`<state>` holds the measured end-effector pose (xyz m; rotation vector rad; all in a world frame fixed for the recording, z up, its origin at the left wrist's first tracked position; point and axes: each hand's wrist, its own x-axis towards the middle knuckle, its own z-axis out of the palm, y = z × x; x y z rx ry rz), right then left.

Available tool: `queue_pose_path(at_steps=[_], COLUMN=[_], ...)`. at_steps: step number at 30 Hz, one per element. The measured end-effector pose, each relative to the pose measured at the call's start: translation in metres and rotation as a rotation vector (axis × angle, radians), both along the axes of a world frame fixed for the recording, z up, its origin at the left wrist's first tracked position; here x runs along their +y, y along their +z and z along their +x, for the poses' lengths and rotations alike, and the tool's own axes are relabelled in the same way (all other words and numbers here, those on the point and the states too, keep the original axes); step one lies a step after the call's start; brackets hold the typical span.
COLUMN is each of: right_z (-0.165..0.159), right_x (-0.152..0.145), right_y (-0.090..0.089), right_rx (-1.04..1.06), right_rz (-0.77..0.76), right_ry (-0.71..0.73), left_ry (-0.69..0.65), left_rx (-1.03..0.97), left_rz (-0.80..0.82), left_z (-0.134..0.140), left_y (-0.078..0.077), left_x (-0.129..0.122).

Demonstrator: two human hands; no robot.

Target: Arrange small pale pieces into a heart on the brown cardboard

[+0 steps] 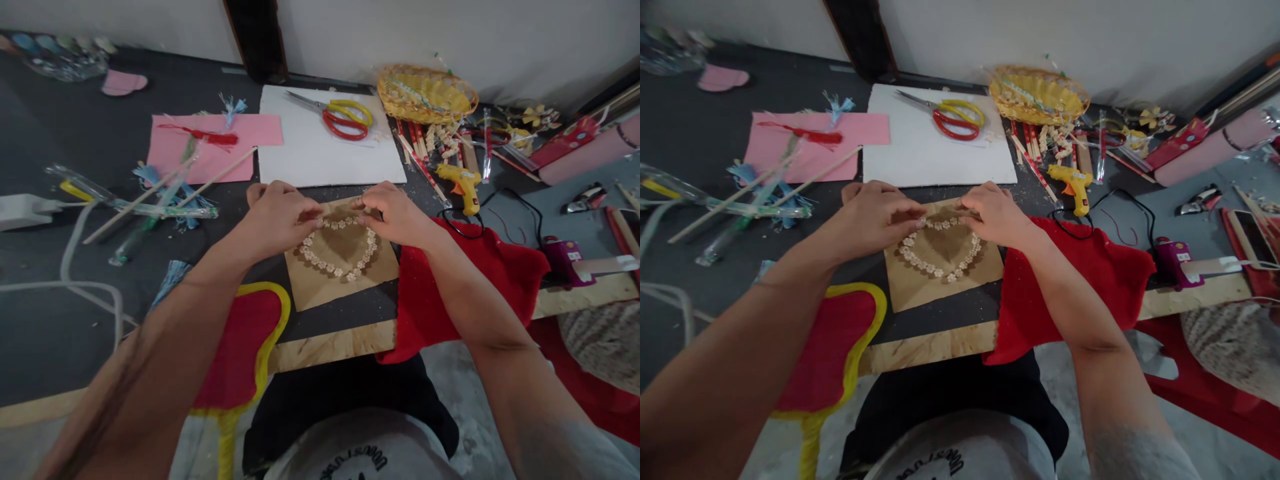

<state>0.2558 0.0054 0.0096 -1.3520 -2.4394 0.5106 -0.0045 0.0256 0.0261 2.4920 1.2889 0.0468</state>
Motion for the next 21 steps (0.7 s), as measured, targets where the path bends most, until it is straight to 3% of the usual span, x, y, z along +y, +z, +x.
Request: queue_pose_path(at_steps=[7,21], right_z=[-0.009,0.016], right_x=[-0.005,-0.001], right_y=[0.004,0.021], right_rx=[-0.077,0.057], right_rz=[-0.033,0.052], right_ry=[0.001,-0.052], left_ry=[0.021,0.014], left_rx=[-0.001,-0.014], left_rz=[-0.018,-0.016], left_z=[0.001,0.005], left_y=[-0.004,-0.004], left_x=[0.001,-0.003])
